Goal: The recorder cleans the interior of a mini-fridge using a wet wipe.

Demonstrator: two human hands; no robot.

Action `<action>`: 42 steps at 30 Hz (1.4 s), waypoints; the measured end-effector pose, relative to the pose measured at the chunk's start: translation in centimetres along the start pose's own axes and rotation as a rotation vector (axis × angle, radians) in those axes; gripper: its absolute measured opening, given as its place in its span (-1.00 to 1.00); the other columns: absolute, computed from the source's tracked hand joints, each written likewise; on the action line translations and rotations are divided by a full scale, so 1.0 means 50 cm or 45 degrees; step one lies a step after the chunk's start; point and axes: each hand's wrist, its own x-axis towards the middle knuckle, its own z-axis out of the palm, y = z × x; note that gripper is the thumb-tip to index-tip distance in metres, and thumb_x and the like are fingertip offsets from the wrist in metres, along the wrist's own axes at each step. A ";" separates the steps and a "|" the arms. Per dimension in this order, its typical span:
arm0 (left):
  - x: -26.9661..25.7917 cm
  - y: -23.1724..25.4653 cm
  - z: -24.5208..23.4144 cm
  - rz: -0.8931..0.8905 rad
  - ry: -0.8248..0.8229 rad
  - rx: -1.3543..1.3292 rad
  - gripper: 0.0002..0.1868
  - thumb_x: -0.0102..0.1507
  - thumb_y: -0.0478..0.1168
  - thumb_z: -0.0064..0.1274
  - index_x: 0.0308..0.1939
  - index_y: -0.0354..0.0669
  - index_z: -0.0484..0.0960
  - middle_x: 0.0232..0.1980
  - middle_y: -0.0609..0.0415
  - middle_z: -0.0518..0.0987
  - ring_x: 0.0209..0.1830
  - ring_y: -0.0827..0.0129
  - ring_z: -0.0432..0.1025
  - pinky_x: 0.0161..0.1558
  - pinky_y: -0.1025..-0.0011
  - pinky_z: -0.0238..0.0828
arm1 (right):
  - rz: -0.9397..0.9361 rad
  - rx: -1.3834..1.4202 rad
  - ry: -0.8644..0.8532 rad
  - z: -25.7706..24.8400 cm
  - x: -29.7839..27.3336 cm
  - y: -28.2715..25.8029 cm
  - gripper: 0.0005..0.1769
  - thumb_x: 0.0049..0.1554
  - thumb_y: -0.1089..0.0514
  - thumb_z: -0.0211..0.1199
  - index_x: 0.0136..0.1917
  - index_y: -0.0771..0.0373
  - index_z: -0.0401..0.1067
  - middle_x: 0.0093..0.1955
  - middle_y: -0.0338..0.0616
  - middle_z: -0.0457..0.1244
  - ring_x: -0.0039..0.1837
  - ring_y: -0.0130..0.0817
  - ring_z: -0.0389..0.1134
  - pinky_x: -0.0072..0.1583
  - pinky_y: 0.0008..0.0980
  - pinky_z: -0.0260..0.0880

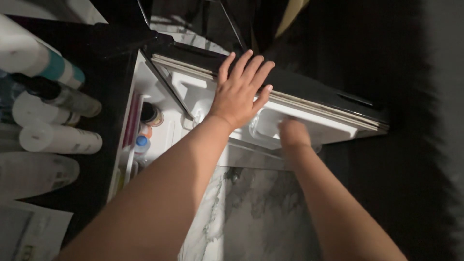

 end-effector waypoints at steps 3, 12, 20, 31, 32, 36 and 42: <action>0.003 0.000 0.000 -0.005 0.003 0.000 -0.47 0.47 0.05 -0.18 0.48 -0.02 0.35 0.48 0.03 0.34 0.59 0.14 0.06 0.60 -0.04 -0.28 | 0.215 -0.237 -0.080 -0.002 -0.011 0.045 -0.77 0.19 0.17 0.16 0.04 0.23 0.59 0.12 0.14 0.40 0.15 -0.01 0.46 0.13 -0.15 0.50; 0.000 -0.001 0.002 0.018 0.003 0.036 -0.46 0.47 0.05 -0.20 0.48 -0.04 0.34 0.47 0.01 0.34 0.58 0.12 0.05 0.58 -0.06 -0.29 | -0.213 0.159 0.231 -0.081 -0.046 -0.099 -0.77 0.10 0.20 0.20 -0.02 0.09 0.63 -0.03 0.13 0.39 0.05 0.14 0.44 0.09 -0.06 0.43; -0.003 0.003 -0.017 0.044 -0.008 -0.026 -0.47 0.46 0.04 -0.17 0.48 -0.04 0.34 0.47 0.01 0.35 0.58 0.11 0.07 0.58 -0.06 -0.27 | -0.095 -0.568 -0.283 0.021 -0.014 0.044 -0.70 0.09 0.25 0.20 0.10 0.09 0.56 0.08 0.02 0.40 0.13 -0.03 0.47 0.12 -0.15 0.51; -0.007 -0.001 -0.007 0.057 0.009 0.029 -0.46 0.46 0.05 -0.17 0.48 -0.04 0.34 0.47 -0.01 0.34 0.57 0.10 0.07 0.57 -0.06 -0.27 | 0.163 -0.210 0.025 0.045 -0.017 0.025 -0.70 0.20 0.04 0.21 0.00 0.33 0.52 -0.05 0.11 0.42 0.04 0.04 0.47 0.09 -0.06 0.50; -0.005 -0.001 -0.008 0.062 0.010 0.023 -0.45 0.46 0.06 -0.16 0.48 -0.05 0.34 0.47 -0.01 0.34 0.57 0.09 0.07 0.57 -0.06 -0.27 | 0.053 -0.170 0.037 0.039 -0.017 0.019 -0.77 0.18 0.06 0.22 -0.05 0.26 0.55 -0.03 0.08 0.42 0.04 0.04 0.47 0.10 -0.06 0.49; -0.009 0.000 -0.012 0.063 0.002 0.030 -0.44 0.46 0.06 -0.16 0.49 -0.06 0.33 0.47 -0.02 0.34 0.57 0.08 0.07 0.57 -0.07 -0.27 | -0.266 0.175 0.220 -0.011 -0.043 -0.015 -0.77 0.01 0.20 0.27 -0.04 0.16 0.61 -0.03 0.13 0.38 -0.03 0.11 0.45 0.03 -0.04 0.46; -0.017 0.003 -0.014 0.090 0.000 0.076 -0.46 0.46 0.05 -0.15 0.48 -0.05 0.35 0.47 -0.01 0.34 0.58 0.09 0.07 0.58 -0.07 -0.27 | 0.000 0.380 -0.029 -0.036 -0.039 -0.094 -0.82 0.17 0.14 0.35 0.00 0.26 0.61 0.01 0.12 0.42 0.03 -0.04 0.45 0.10 -0.13 0.42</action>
